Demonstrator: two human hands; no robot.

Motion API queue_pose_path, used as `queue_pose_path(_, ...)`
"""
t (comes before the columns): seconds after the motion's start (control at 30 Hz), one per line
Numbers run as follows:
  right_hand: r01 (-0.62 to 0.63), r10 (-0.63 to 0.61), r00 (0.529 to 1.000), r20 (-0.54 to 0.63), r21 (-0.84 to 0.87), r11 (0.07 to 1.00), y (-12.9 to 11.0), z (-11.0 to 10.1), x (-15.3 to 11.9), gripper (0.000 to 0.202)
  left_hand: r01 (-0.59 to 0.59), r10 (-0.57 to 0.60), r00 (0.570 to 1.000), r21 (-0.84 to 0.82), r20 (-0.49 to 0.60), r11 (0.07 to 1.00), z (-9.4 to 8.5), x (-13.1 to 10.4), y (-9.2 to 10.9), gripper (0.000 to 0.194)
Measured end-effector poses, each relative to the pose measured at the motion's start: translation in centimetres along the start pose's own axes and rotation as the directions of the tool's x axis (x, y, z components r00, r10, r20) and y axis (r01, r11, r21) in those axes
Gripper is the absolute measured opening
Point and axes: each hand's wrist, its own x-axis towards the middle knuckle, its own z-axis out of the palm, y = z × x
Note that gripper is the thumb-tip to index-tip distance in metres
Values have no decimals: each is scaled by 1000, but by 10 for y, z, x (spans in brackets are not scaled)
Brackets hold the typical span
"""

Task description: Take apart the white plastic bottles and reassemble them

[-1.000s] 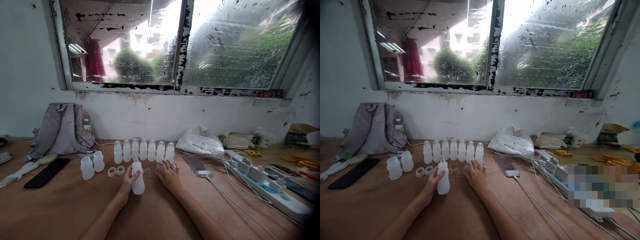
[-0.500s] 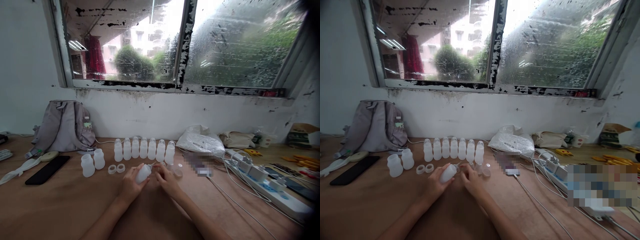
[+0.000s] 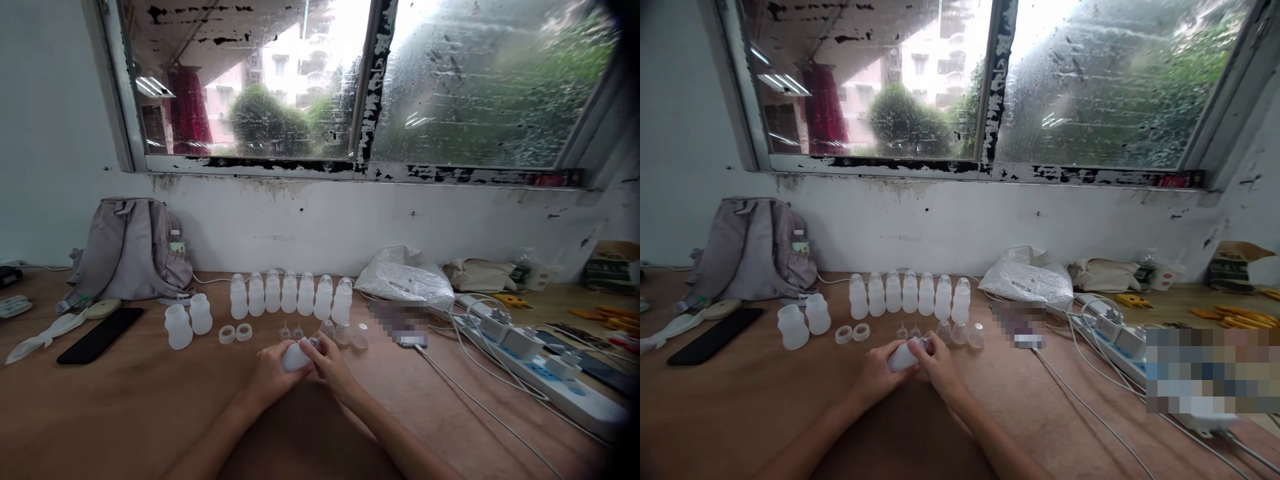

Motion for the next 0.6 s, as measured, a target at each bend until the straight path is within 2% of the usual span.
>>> queue_pose_path(0.1,-104,99,993,65,94,990,-5,-1,-1,34,24,-24,999,-14,34,1000,-5,1,6,37)
queue_pose_path(0.17,-110,97,991,92,141,984,-10,-2,-2,33,47,-43,998,-56,54,997,-9,2,7,37)
queue_pose_path(0.27,-116,84,983,163,202,972,-22,-7,-3,27,103,-62,984,-251,165,962,-12,3,5,33)
queue_pose_path(0.33,-150,80,962,262,259,954,-30,-12,-3,24,227,-84,944,-441,319,868,-14,3,3,36)
queue_pose_path(0.4,-196,68,927,368,322,926,-35,-17,-2,29,425,-123,863,-573,490,701,-16,2,0,45)
queue_pose_path(0.47,-232,59,907,418,375,898,-35,-23,0,37,575,-143,785,-624,603,529,-18,1,-1,53)
queue_pose_path(0.53,-266,81,910,408,421,867,-32,-27,3,39,621,-140,762,-652,632,436,-18,0,-1,56)
queue_pose_path(0.6,-304,120,918,378,475,826,-27,-30,5,34,624,-133,762,-663,634,414,-18,1,0,55)
